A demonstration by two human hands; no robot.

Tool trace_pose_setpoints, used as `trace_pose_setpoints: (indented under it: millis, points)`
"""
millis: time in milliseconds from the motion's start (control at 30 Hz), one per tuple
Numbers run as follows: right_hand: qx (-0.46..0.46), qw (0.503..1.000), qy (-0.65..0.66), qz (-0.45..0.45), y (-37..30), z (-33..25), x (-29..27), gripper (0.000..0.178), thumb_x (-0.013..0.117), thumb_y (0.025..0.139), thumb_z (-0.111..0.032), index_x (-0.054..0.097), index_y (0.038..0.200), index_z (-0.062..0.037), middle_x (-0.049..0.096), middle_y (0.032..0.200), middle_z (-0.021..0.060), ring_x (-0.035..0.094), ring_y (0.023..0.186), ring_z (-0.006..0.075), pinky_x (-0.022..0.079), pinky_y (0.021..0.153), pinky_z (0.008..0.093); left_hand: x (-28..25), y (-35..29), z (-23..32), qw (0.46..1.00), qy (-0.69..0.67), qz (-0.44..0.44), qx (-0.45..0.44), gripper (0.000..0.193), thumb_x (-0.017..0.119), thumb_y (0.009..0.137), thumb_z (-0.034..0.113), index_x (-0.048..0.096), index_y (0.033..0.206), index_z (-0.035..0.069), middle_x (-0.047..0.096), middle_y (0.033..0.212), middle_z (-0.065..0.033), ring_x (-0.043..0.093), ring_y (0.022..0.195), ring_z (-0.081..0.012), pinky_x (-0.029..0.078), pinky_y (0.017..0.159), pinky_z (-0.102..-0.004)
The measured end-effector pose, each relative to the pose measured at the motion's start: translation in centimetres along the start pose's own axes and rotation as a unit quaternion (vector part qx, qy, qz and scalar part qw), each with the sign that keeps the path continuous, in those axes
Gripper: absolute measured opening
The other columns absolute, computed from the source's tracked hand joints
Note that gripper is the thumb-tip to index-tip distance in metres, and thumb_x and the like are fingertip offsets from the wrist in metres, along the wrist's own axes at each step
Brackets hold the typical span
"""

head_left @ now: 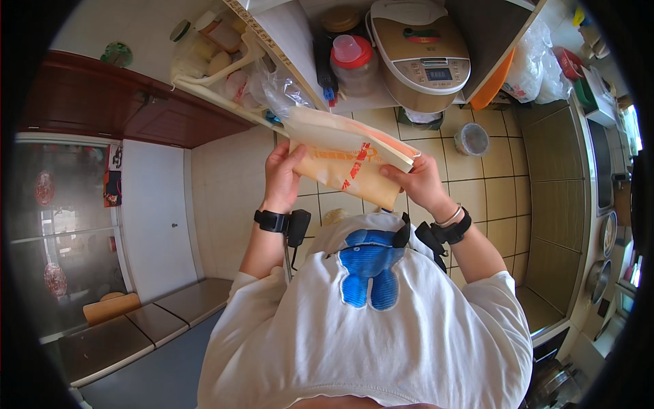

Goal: The person organizes and retrieves items from a kitchen cart and cabinets, including a plastic bag and small containers.

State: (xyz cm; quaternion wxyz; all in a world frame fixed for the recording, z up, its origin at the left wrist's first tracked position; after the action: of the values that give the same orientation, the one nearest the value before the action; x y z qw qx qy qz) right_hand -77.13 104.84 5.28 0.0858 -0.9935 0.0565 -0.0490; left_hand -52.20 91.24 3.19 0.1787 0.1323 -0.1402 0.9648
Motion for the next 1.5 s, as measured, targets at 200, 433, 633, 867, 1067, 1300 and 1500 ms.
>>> trace_pose_setpoints:
  millis: [200,433,633,867,1067,1300,1500]
  points:
    - [-0.189,0.981,-0.032,-0.036,-0.3,0.8,0.3,0.035,0.060,0.086,0.003,0.061,0.119,-0.0042,0.068,0.109,0.0061,0.063,0.096,0.0124,0.052,0.084,0.0251,-0.4,-0.4,-0.8,0.998,-0.024,0.058,-0.029,0.023,0.053,0.091,0.018,0.059,0.108,0.005,0.063,0.105,-0.0069,0.059,0.095,-0.0142,0.047,0.085,-0.0302]
    - [-0.297,0.947,-0.119,-0.015,-0.6,-0.3,0.3,0.045,0.066,0.074,0.006,0.067,0.114,-0.0135,0.062,0.117,0.0201,0.061,0.109,0.0318,0.049,0.092,0.0312,2.0,-1.3,1.1,0.958,-0.251,-0.035,-0.134,0.062,0.046,0.090,0.055,0.047,0.126,0.005,0.055,0.124,-0.0109,0.054,0.114,-0.0224,0.045,0.097,-0.0355]
    - [-0.322,0.869,-0.376,0.014,-1.1,0.1,1.9,0.047,0.062,0.072,-0.001,0.065,0.116,-0.0168,0.053,0.129,0.0208,0.067,0.089,0.0279,0.055,0.073,0.0301,6.9,-2.9,-1.6,0.961,-0.175,-0.150,-0.152,0.056,0.049,0.094,0.046,0.039,0.136,0.010,0.050,0.130,-0.0081,0.048,0.121,-0.0222,0.040,0.102,-0.0399]
    - [-0.220,0.875,-0.417,-0.109,-1.0,2.0,3.1,0.069,0.068,0.070,-0.011,0.047,0.135,-0.0129,0.025,0.150,0.0185,0.064,0.092,0.0327,0.053,0.080,0.0388,4.3,-1.5,-4.2,0.990,-0.084,-0.024,-0.110,0.040,0.048,0.097,0.018,0.039,0.136,0.011,0.051,0.129,-0.0058,0.051,0.117,-0.0203,0.042,0.098,-0.0394]
    - [0.182,0.964,-0.114,-0.158,3.5,5.1,4.7,0.035,0.063,0.087,-0.026,0.060,0.109,0.0017,0.066,0.098,0.0169,0.069,0.078,0.0195,0.055,0.065,0.0323,2.4,-1.3,-5.1,0.987,-0.094,-0.006,-0.130,0.039,0.049,0.097,0.020,0.040,0.134,0.011,0.052,0.127,-0.0034,0.051,0.116,-0.0191,0.042,0.097,-0.0365]
    - [0.096,0.992,-0.062,-0.055,6.3,6.1,8.2,0.036,0.054,0.094,-0.035,0.060,0.096,0.0004,0.065,0.077,0.0089,0.066,0.061,0.0151,0.053,0.057,0.0289,-1.8,0.2,-4.0,0.976,-0.100,-0.076,-0.177,0.040,0.057,0.092,0.019,0.043,0.129,0.010,0.052,0.124,-0.0048,0.051,0.113,-0.0194,0.041,0.096,-0.0393]
    - [0.135,0.990,-0.032,-0.001,15.3,8.5,4.9,0.041,0.053,0.093,-0.041,0.059,0.106,-0.0023,0.066,0.092,0.0069,0.062,0.081,0.0153,0.050,0.071,0.0296,-8.5,2.3,-0.7,0.996,-0.056,-0.004,-0.067,0.040,0.051,0.084,0.005,0.045,0.124,0.004,0.054,0.118,-0.0077,0.054,0.109,-0.0204,0.044,0.094,-0.0369]
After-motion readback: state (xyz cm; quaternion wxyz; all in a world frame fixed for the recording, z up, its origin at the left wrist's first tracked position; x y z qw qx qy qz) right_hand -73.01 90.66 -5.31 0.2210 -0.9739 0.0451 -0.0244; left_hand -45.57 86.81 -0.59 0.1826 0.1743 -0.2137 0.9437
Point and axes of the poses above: each hand's wrist, its own y-axis towards the middle knuckle, its own x-axis out of the palm, z = x × y, the point moved 1 cm from there along y, towards the middle knuckle
